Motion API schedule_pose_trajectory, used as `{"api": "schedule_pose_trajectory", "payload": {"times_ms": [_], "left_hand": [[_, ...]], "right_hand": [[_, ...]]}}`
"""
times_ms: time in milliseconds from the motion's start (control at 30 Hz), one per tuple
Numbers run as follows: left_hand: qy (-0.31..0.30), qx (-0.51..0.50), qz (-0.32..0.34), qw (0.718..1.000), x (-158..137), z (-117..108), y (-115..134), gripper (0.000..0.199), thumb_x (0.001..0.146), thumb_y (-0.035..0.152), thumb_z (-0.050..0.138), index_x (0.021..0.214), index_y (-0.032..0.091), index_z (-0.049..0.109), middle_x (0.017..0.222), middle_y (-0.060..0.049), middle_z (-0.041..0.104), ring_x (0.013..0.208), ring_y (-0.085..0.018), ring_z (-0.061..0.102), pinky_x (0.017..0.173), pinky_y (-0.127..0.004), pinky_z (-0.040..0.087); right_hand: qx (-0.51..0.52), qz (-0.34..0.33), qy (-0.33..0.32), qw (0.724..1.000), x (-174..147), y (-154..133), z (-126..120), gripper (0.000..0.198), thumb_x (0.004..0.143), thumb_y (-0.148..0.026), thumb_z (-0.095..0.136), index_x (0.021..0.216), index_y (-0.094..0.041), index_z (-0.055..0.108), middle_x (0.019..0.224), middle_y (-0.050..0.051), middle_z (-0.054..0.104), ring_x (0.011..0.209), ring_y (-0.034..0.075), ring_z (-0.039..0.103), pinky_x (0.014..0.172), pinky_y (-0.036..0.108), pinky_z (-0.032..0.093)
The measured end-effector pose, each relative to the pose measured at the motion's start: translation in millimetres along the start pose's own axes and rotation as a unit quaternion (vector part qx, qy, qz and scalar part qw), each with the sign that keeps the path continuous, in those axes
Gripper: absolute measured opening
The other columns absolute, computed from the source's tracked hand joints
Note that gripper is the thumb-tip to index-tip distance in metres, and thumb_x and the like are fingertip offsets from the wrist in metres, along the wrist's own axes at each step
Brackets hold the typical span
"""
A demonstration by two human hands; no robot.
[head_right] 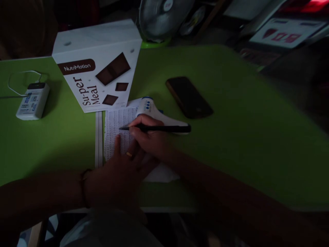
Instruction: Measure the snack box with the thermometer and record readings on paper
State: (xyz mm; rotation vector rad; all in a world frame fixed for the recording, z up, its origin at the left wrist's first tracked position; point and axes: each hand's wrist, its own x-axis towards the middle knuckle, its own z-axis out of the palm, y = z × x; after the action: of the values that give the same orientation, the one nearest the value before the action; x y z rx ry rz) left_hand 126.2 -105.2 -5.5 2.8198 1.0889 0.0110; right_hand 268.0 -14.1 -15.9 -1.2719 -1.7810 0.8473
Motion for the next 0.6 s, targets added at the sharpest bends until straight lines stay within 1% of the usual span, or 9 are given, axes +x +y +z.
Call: {"api": "schedule_pose_trajectory", "payload": {"times_ms": [100,200,300,433,600], "left_hand": [[0.008,0.002,0.001,1.000,0.6,2.1,0.2,0.138,0.070,0.096,0.057,0.169,0.010,0.015,0.175,-0.027,0.009,0.160,-0.056,0.001,0.116,-0.084,0.015],[-0.006,-0.004,0.000,1.000,1.6,3.2,0.3,0.140,0.068,0.095,0.062,0.169,0.010,0.016,0.175,-0.027,0.012,0.159,-0.057,0.002,0.115,-0.084,0.015],[-0.002,-0.004,0.001,1.000,1.9,2.8,0.2,0.138,0.069,0.094,0.062,0.169,0.010,0.018,0.175,-0.027,0.014,0.159,-0.057,0.002,0.115,-0.084,0.015],[0.003,-0.003,-0.001,1.000,1.2,1.3,0.0,0.138,0.069,0.095,0.060,0.169,0.010,0.018,0.175,-0.026,0.012,0.159,-0.056,0.003,0.116,-0.084,0.014],[-0.009,-0.005,0.003,1.000,0.7,-1.9,-0.8,0.138,0.070,0.096,0.058,0.169,0.009,0.017,0.175,-0.027,0.010,0.159,-0.055,0.007,0.115,-0.085,0.016]], "right_hand": [[0.003,0.005,0.009,1.000,-0.1,-0.9,0.5,0.008,0.079,-0.024,0.062,0.072,-0.029,0.062,0.070,0.000,0.070,0.070,0.022,0.067,0.064,0.037,0.053],[0.003,-0.011,0.014,1.000,-0.1,-1.7,0.9,0.005,0.077,-0.025,0.060,0.073,-0.028,0.061,0.068,0.000,0.068,0.067,0.021,0.065,0.063,0.037,0.052],[-0.003,-0.020,0.005,1.000,0.0,-2.5,0.4,0.005,0.078,-0.027,0.059,0.073,-0.028,0.060,0.066,0.000,0.066,0.065,0.020,0.063,0.061,0.036,0.050],[-0.003,-0.020,0.002,1.000,0.2,-3.7,-0.8,0.008,0.078,-0.028,0.058,0.070,-0.028,0.057,0.064,0.000,0.064,0.064,0.020,0.061,0.061,0.037,0.050],[0.007,-0.006,0.010,1.000,-0.2,-3.6,-0.4,0.008,0.077,-0.026,0.059,0.068,-0.028,0.059,0.065,-0.001,0.066,0.066,0.020,0.064,0.063,0.036,0.051]]}}
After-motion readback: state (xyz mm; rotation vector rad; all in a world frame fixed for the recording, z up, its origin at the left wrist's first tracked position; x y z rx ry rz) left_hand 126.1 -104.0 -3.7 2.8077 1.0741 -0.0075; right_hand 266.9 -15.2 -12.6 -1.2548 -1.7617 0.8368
